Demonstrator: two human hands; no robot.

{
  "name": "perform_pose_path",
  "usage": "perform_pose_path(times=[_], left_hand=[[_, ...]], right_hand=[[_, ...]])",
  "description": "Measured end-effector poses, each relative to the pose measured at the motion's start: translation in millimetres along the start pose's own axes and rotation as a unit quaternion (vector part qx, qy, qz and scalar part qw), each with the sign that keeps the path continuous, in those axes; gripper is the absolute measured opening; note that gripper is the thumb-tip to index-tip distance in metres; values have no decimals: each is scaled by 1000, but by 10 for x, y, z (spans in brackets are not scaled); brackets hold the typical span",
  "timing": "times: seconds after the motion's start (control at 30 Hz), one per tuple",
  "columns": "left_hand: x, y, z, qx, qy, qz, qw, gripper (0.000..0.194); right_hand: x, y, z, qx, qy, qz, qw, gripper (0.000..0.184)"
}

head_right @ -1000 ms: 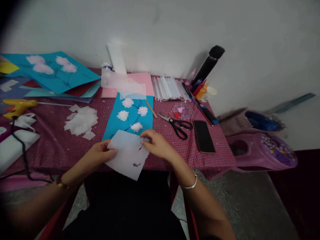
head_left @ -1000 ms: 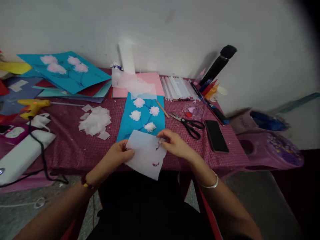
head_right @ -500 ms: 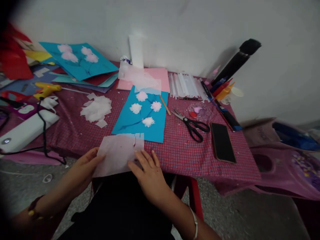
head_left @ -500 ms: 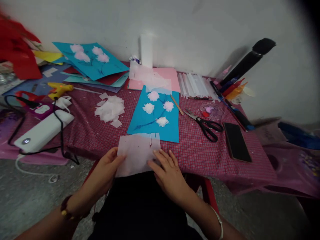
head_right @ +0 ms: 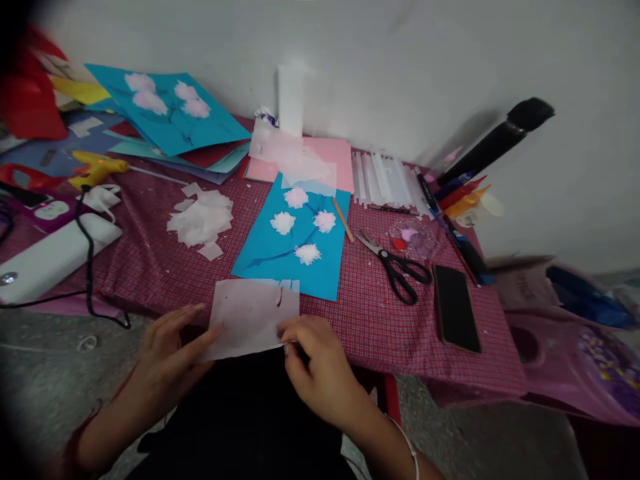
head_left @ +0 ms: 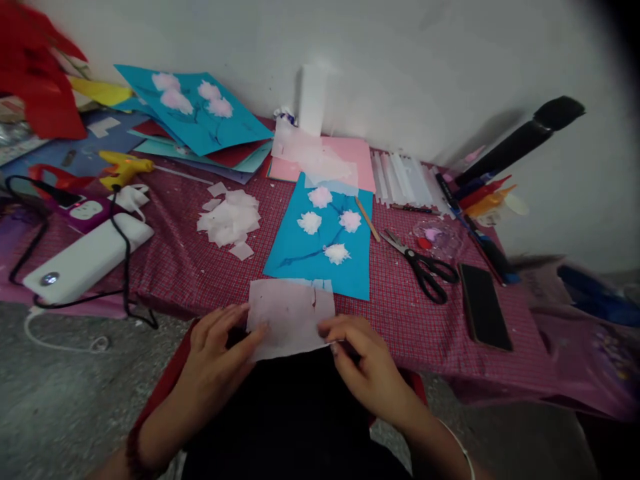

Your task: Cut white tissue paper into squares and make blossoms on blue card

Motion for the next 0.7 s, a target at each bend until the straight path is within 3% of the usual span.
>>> perform_pose_path(times=[0.1,0.2,0.33,0.5,0.6,0.7], left_hand=[[-17,-114,-80,30,74,25,996,30],[7,-219,-26,-53,133,56,988,15],[71,-303,113,-180,181,65,965,20],[77,-362,270,-291,228,39,929,16],[50,-403,317,-322,261,10,910,12],[33,-451,315,-317,258,8,913,12]], right_hand=[[7,-31,-70,67,-13,50,996,22],[36,-118,-173,113,-9,56,992,16],[83,-250,-294,132,18,16,991,13],[128,-309,-367,139,56,-20,989,25],[148,-324,-369,138,72,-25,988,27],[170,-342,-390,147,75,-26,986,27]])
Point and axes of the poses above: each hand's wrist, its own y-axis away from the middle knuckle, its own x-axis out of the palm, z = x × y, the point moved 6 cm from there along -y, towards the middle knuckle, and after that the axes turned 13 degrees about y, right-handed, at the moved point
